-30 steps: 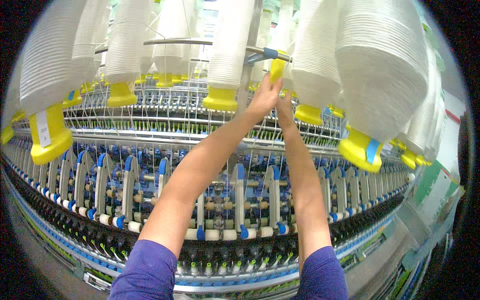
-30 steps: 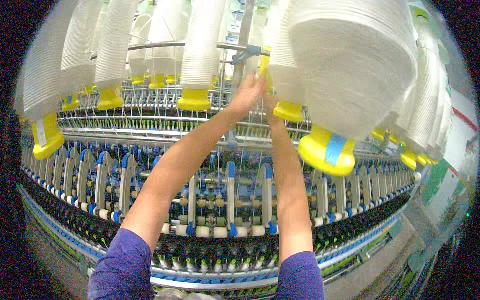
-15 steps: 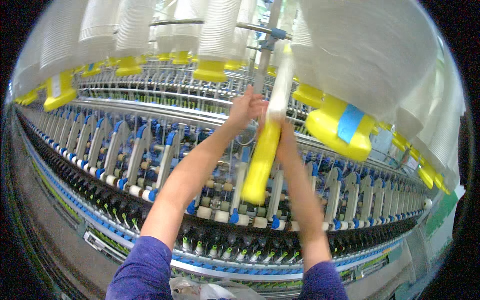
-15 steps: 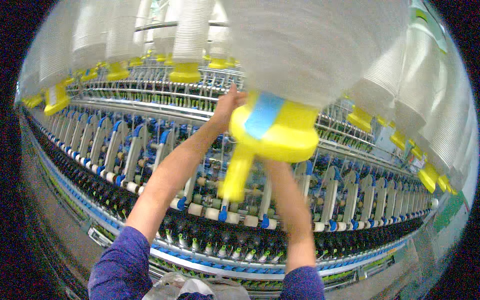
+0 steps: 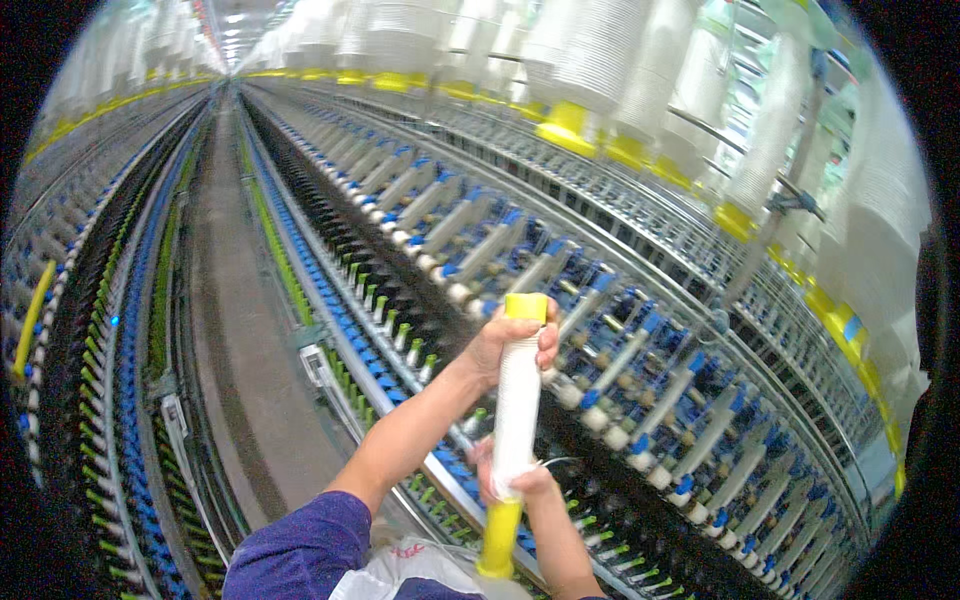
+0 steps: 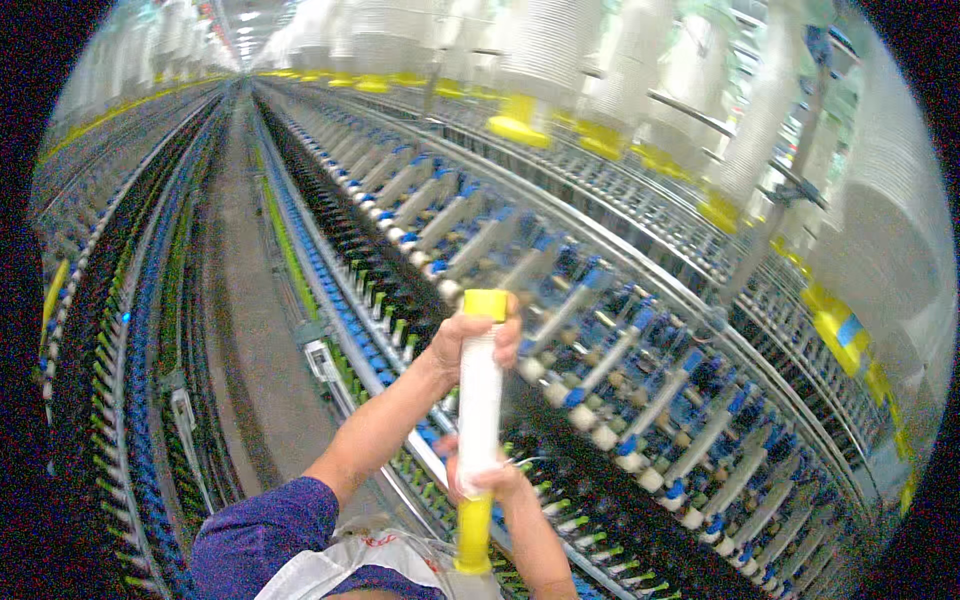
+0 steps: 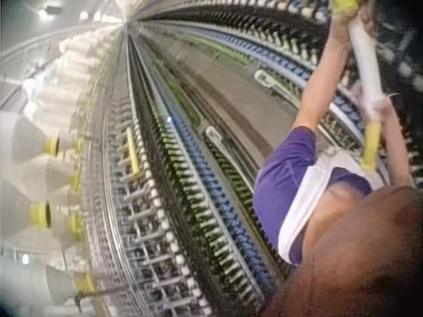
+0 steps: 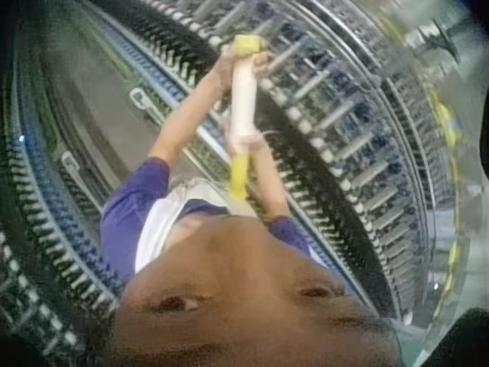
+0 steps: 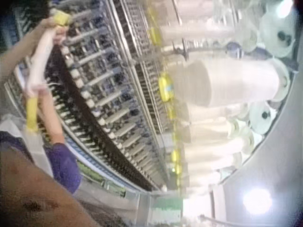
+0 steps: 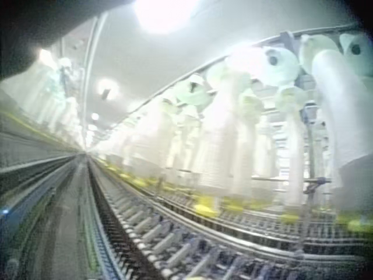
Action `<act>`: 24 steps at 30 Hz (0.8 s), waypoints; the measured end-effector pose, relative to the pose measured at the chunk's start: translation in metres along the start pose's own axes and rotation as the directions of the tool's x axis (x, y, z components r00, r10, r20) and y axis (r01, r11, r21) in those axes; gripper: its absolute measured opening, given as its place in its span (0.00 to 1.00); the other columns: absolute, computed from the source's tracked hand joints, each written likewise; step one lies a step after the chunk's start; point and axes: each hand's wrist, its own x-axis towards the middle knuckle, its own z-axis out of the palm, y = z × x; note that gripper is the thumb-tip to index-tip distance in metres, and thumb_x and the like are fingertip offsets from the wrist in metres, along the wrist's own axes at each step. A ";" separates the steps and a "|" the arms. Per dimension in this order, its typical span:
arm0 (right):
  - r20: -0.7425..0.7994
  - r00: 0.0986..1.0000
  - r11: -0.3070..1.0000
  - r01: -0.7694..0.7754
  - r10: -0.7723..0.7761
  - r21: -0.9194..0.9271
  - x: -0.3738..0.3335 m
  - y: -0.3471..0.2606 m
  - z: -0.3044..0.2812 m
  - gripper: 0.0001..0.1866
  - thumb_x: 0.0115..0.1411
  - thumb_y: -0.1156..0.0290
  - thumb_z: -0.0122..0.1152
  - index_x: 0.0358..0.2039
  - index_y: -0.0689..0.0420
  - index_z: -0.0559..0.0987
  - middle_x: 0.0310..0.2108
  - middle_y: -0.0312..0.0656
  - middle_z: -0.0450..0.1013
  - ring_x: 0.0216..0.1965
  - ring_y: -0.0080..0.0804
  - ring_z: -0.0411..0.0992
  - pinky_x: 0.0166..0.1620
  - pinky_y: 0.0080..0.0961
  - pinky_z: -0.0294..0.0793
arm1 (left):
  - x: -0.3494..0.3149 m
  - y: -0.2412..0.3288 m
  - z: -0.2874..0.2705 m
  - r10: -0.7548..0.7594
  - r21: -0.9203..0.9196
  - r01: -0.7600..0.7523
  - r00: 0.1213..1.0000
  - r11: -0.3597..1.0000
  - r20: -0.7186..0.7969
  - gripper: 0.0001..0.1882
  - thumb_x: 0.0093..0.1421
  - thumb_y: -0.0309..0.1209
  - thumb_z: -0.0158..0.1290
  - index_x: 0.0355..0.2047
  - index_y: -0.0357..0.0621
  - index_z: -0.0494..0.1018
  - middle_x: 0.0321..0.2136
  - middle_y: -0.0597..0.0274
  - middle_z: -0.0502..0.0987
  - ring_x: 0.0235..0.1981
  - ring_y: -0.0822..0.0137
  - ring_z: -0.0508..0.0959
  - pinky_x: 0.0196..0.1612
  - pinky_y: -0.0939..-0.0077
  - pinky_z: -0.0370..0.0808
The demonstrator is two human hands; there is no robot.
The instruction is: The person walks along a row of spinning machines, removes empty bobbins, and installs new white thread bobbins. They guide thread through machine guides and secure it to the bobbins, repeating this process across multiple stations.
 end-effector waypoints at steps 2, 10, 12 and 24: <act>-0.459 0.723 0.468 -0.211 -0.516 -0.858 0.043 0.023 0.003 0.33 0.40 0.57 0.71 0.42 0.63 0.70 0.25 0.46 0.74 0.22 0.39 0.73 0.29 0.34 0.74 | -0.041 0.034 0.005 0.467 0.802 0.174 0.734 0.572 -0.493 0.18 0.48 0.31 0.62 0.37 0.41 0.67 0.25 0.62 0.73 0.21 0.71 0.75 0.23 0.78 0.73; -0.254 0.924 0.366 -0.140 -0.285 -0.920 0.138 0.097 0.073 0.34 0.43 0.60 0.69 0.45 0.68 0.67 0.24 0.46 0.73 0.20 0.34 0.72 0.23 0.26 0.72 | -0.190 0.134 0.041 0.707 0.820 0.145 0.438 0.553 -0.554 0.18 0.50 0.25 0.59 0.39 0.40 0.64 0.25 0.54 0.73 0.24 0.65 0.76 0.25 0.70 0.76; -0.147 0.985 0.701 -0.171 0.095 -0.692 0.149 0.107 0.085 0.37 0.43 0.54 0.71 0.46 0.66 0.68 0.25 0.47 0.74 0.22 0.34 0.75 0.25 0.27 0.73 | -0.210 0.142 0.050 0.666 0.765 -0.122 0.590 0.632 -0.456 0.20 0.49 0.28 0.61 0.39 0.40 0.64 0.22 0.57 0.72 0.23 0.64 0.75 0.26 0.69 0.76; -0.096 0.990 0.711 -0.142 0.105 -0.688 0.187 0.089 0.106 0.32 0.42 0.58 0.72 0.43 0.63 0.71 0.28 0.44 0.75 0.26 0.34 0.75 0.30 0.28 0.74 | -0.241 0.139 0.065 0.714 0.814 0.034 0.460 0.580 -0.528 0.18 0.50 0.31 0.61 0.38 0.38 0.67 0.27 0.53 0.75 0.26 0.62 0.77 0.31 0.71 0.76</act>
